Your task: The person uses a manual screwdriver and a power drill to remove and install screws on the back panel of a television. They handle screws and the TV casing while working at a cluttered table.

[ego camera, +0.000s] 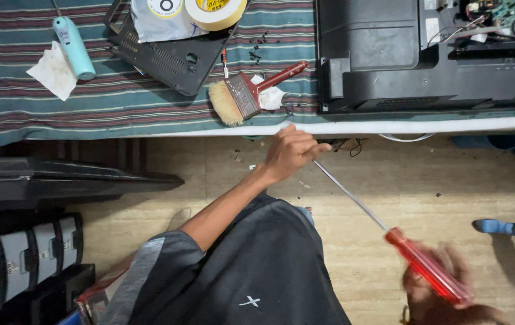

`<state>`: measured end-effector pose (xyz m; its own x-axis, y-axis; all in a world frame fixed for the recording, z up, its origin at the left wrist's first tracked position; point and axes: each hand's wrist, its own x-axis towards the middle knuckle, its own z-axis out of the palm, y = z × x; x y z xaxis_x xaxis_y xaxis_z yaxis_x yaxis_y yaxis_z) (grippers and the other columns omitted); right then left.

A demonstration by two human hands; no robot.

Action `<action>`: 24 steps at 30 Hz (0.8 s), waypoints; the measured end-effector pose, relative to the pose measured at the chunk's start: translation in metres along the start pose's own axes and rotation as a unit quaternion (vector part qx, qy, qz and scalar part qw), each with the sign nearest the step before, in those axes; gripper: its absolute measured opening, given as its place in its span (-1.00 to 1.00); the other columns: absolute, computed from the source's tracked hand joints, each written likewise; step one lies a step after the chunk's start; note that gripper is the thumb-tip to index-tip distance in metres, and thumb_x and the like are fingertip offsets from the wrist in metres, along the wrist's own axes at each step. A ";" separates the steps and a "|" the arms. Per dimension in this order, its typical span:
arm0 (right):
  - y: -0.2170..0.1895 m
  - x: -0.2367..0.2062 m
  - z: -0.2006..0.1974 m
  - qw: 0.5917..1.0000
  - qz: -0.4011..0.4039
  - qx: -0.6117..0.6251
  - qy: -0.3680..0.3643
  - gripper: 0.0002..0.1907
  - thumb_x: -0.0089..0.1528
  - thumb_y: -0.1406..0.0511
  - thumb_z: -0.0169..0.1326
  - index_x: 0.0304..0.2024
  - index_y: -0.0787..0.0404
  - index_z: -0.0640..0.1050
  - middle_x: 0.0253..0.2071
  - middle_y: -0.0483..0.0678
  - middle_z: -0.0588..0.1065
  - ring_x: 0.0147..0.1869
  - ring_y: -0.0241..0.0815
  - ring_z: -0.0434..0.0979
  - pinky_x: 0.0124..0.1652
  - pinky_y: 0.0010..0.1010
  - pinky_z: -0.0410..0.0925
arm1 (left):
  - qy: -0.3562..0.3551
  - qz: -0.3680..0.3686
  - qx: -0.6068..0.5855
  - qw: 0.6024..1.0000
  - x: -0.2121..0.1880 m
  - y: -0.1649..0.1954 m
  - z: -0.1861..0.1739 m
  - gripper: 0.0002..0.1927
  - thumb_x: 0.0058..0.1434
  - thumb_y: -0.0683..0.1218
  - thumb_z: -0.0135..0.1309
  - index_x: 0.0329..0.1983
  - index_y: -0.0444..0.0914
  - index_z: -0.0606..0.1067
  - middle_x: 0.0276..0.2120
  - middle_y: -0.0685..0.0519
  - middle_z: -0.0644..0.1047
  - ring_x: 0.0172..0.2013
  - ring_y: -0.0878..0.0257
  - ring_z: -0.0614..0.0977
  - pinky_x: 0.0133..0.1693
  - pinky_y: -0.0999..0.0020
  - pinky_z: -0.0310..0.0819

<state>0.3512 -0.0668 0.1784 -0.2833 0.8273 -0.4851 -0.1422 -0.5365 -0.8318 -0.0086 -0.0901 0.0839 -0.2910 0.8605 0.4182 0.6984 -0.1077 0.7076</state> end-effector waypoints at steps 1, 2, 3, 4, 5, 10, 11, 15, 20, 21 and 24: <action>-0.003 -0.001 0.009 0.997 -0.031 0.054 0.048 -0.58 0.47 0.14 -0.06 0.09 0.41 0.49 -0.07 0.17 0.59 -0.11 -0.07 0.66 -0.28 -0.33 0.49 | -0.019 -0.045 -0.015 0.999 -0.005 0.004 0.009 -0.39 0.33 0.23 0.07 -0.74 -0.23 0.48 -0.73 0.08 0.41 -0.64 0.19 0.40 -0.35 0.15 0.36; 0.000 0.000 0.022 0.988 -0.061 0.109 0.095 -0.60 0.42 0.15 -0.04 0.06 0.38 0.46 -0.04 0.12 0.59 -0.03 -0.09 0.69 -0.20 -0.34 0.52 | -0.039 -0.091 -0.029 0.995 -0.010 0.009 0.018 -0.34 0.35 0.24 0.05 -0.80 -0.23 0.43 -0.77 0.08 0.37 -0.70 0.20 0.35 -0.39 0.16 0.36; 0.008 0.005 0.039 0.992 -0.102 0.047 0.056 -0.64 0.33 0.24 0.00 0.11 0.31 0.43 -0.01 0.09 0.57 -0.03 -0.10 0.67 -0.18 -0.32 0.53 | -0.031 -0.088 -0.057 0.994 -0.016 0.018 0.028 -0.34 0.38 0.24 0.02 -0.76 -0.23 0.43 -0.74 0.07 0.38 -0.69 0.21 0.36 -0.42 0.16 0.35; 0.018 0.012 0.059 0.990 -0.143 -0.012 0.017 -0.59 0.25 0.33 0.04 0.16 0.24 0.40 0.02 0.07 0.55 -0.03 -0.11 0.66 -0.17 -0.31 0.54 | -0.024 -0.082 -0.083 0.993 -0.021 0.027 0.039 -0.34 0.41 0.25 -0.01 -0.72 -0.23 0.44 -0.71 0.07 0.38 -0.68 0.22 0.37 -0.46 0.17 0.35; 0.024 0.015 0.075 0.980 -0.184 -0.070 -0.022 -0.48 0.17 0.42 0.08 0.21 0.17 0.37 0.05 0.04 0.53 -0.04 -0.12 0.65 -0.16 -0.30 0.54 | -0.017 -0.075 -0.109 0.991 -0.024 0.032 0.046 -0.34 0.44 0.26 -0.04 -0.68 -0.23 0.44 -0.68 0.06 0.38 -0.67 0.23 0.38 -0.49 0.17 0.34; 0.032 0.029 0.111 0.929 -0.348 -0.125 0.020 -0.92 0.60 0.38 -0.11 0.09 0.29 0.37 -0.01 0.20 0.53 -0.04 -0.08 0.64 0.00 -0.27 0.55 | 0.024 -0.015 -0.211 0.977 0.000 0.006 0.052 -0.65 0.36 0.09 0.08 -0.30 -0.30 0.58 -0.37 -0.03 0.56 -0.34 0.15 0.58 -0.26 0.22 0.47; 0.030 0.030 0.110 0.923 -0.364 -0.118 0.035 -0.94 0.60 0.39 -0.12 0.07 0.28 0.36 -0.01 0.19 0.53 -0.04 -0.10 0.64 0.00 -0.30 0.56 | 0.051 -0.058 -0.175 0.982 0.018 -0.017 0.045 -0.71 0.37 0.03 0.11 -0.23 -0.32 0.56 -0.32 -0.05 0.56 -0.28 0.14 0.60 -0.21 0.21 0.49; 0.027 0.026 0.098 0.912 -0.392 -0.109 0.056 -0.90 0.65 0.38 -0.09 0.04 0.34 0.37 -0.01 0.21 0.52 -0.03 -0.10 0.64 0.06 -0.27 0.58 | 0.100 -0.120 0.104 0.982 0.096 -0.128 0.009 -0.83 0.33 -0.18 0.12 -0.06 -0.36 0.52 -0.16 -0.18 0.54 -0.12 -0.09 0.62 -0.11 0.05 0.57; 0.037 0.026 0.095 0.926 -0.366 -0.071 0.056 -0.92 0.61 0.40 -0.10 0.10 0.33 0.37 -0.01 0.24 0.53 -0.05 -0.09 0.64 0.04 -0.27 0.56 | 0.105 -0.123 0.194 0.968 0.137 -0.202 0.010 -0.80 0.34 -0.31 0.01 0.01 -0.45 0.49 -0.05 -0.21 0.48 -0.10 -0.01 0.64 -0.07 0.16 0.64; 0.039 0.026 0.095 0.928 -0.362 -0.071 0.057 -0.92 0.60 0.40 -0.11 0.10 0.33 0.36 -0.02 0.24 0.53 -0.05 -0.08 0.64 0.04 -0.26 0.56 | 0.101 -0.106 0.236 0.961 0.138 -0.209 0.011 -0.78 0.29 -0.34 0.00 0.00 -0.43 0.49 -0.03 -0.22 0.47 -0.10 -0.01 0.64 -0.08 0.18 0.63; 0.042 0.025 0.093 0.932 -0.351 -0.070 0.063 -0.91 0.60 0.40 -0.12 0.10 0.33 0.35 -0.03 0.23 0.52 -0.07 -0.08 0.64 0.02 -0.24 0.56 | 0.099 -0.064 0.315 0.942 0.134 -0.219 0.015 -0.74 0.18 -0.38 0.00 -0.06 -0.40 0.49 -0.05 -0.23 0.48 -0.12 -0.03 0.64 -0.10 0.19 0.62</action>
<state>0.2497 -0.0837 0.1563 -0.0523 0.9839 0.1709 -0.1236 0.1634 -0.9788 -0.1905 0.0564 -0.0238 -0.4719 0.7299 0.4945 0.8804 0.3611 0.3073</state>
